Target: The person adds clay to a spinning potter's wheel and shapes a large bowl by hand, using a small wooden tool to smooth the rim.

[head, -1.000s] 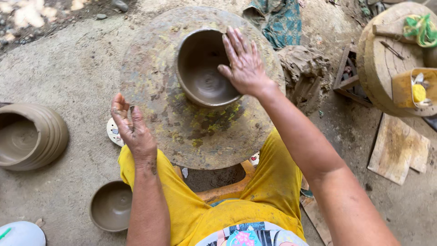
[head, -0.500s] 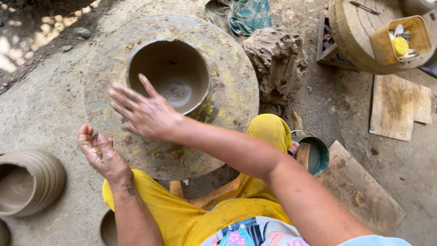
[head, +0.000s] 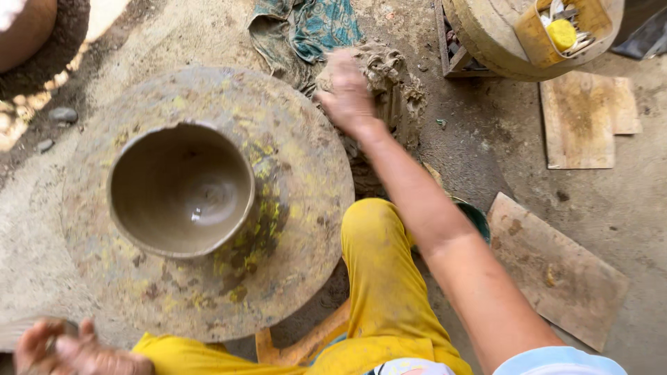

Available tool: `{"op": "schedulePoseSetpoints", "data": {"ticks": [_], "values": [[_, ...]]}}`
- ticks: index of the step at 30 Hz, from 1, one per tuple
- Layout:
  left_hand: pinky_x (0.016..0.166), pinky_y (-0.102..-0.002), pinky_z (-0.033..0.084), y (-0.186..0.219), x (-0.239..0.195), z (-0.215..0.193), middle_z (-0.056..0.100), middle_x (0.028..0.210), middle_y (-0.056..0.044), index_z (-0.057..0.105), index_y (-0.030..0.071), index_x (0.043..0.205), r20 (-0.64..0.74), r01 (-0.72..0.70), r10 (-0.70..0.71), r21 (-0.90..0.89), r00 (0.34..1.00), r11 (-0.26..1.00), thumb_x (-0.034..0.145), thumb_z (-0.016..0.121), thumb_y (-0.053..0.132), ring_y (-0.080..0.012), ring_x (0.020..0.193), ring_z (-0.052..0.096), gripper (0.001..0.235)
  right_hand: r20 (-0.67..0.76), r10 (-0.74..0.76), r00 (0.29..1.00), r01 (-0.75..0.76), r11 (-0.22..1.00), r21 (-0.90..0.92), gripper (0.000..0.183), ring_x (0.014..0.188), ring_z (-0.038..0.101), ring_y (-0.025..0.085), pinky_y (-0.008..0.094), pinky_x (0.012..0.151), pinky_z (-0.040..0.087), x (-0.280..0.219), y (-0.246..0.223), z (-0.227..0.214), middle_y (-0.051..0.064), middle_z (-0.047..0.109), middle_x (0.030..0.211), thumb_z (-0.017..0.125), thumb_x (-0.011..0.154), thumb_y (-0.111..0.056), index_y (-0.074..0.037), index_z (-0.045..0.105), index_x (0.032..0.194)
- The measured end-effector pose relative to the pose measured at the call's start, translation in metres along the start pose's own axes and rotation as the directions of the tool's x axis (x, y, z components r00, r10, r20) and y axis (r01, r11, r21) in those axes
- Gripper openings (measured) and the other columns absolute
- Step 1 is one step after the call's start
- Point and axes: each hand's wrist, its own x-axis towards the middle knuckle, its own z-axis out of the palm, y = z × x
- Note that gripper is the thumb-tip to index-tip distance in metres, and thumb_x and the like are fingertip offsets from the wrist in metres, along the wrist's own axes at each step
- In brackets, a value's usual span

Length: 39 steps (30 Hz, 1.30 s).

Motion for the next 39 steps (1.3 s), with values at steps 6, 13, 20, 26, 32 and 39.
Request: {"op": "schedulePoseSetpoints", "data": {"ticks": [6, 13, 20, 26, 32, 39], "values": [[0.107, -0.032, 0.051, 0.011, 0.019, 0.082, 0.053, 0.141, -0.003, 0.048, 0.011, 0.144, 0.034, -0.058, 0.057, 0.006, 0.998, 0.998, 0.118, 0.055, 0.019, -0.0141, 0.133, 0.051, 0.028, 0.321, 0.367, 0.873, -0.328, 0.929, -0.171, 0.152, 0.159, -0.003, 0.03, 0.053, 0.13, 0.005, 0.038, 0.143, 0.016, 0.017, -0.005, 0.172, 0.098, 0.059, -0.047, -0.005, -0.006, 0.161], [0.109, -0.031, 0.053, 0.031, 0.005, 0.134, 0.052, 0.142, -0.006, 0.049, 0.011, 0.14, 0.083, -0.057, 0.055, 0.024, 0.995, 0.998, 0.119, 0.057, 0.021, -0.0145, 0.135, 0.05, 0.025, 0.548, 0.388, 0.741, -0.281, 0.921, -0.271, 0.121, 0.144, 0.039, 0.037, 0.05, 0.125, 0.027, 0.077, 0.153, 0.021, 0.02, 0.047, 0.151, 0.098, 0.058, -0.045, -0.001, 0.035, 0.152], [0.111, -0.031, 0.054, 0.045, -0.001, 0.175, 0.051, 0.143, -0.008, 0.049, 0.011, 0.137, 0.154, -0.073, 0.082, -0.065, 0.985, 0.995, 0.12, 0.059, 0.022, -0.0149, 0.136, 0.05, 0.023, 0.539, 0.344, 0.769, -0.232, 0.936, -0.266, 0.069, 0.091, 0.062, 0.021, 0.037, 0.09, 0.058, 0.041, 0.16, 0.028, 0.009, 0.066, 0.104, 0.089, 0.071, -0.014, -0.006, 0.061, 0.133], [0.114, -0.034, 0.053, 0.059, -0.014, 0.165, 0.053, 0.143, -0.01, 0.052, 0.01, 0.134, 0.175, -0.019, 0.047, -0.158, 0.984, 0.987, 0.116, 0.063, 0.02, -0.0177, 0.138, 0.05, 0.024, 0.563, 0.357, 0.746, -0.16, 0.916, -0.369, 0.05, 0.081, 0.058, 0.02, 0.036, 0.074, 0.06, -0.001, 0.16, 0.031, 0.007, 0.063, 0.093, 0.068, 0.081, 0.007, -0.014, 0.063, 0.127], [0.116, -0.038, 0.053, 0.07, -0.038, 0.137, 0.062, 0.136, -0.016, 0.061, 0.003, 0.128, 0.202, 0.044, 0.006, -0.239, 0.979, 0.97, 0.11, 0.063, 0.007, -0.0216, 0.128, 0.058, 0.019, 0.624, 0.412, 0.664, -0.319, 0.911, -0.262, 0.02, 0.077, 0.06, 0.02, 0.04, 0.072, 0.058, -0.102, 0.16, 0.042, 0.005, 0.068, 0.091, 0.065, 0.098, -0.01, -0.019, 0.071, 0.115], [0.118, -0.045, 0.049, 0.09, -0.068, 0.186, 0.061, 0.143, -0.019, 0.059, 0.002, 0.14, 0.702, 0.185, -0.169, 0.054, 0.692, 0.981, 0.091, 0.057, -0.005, -0.0285, 0.136, 0.061, 0.049, 0.221, 0.572, 0.79, -0.576, 0.571, 0.585, 0.025, 0.084, 0.078, 0.016, 0.039, 0.073, 0.065, -0.117, 0.102, -0.069, 0.007, 0.078, 0.1, 0.08, 0.075, 0.003, -0.01, 0.072, 0.095]]}}
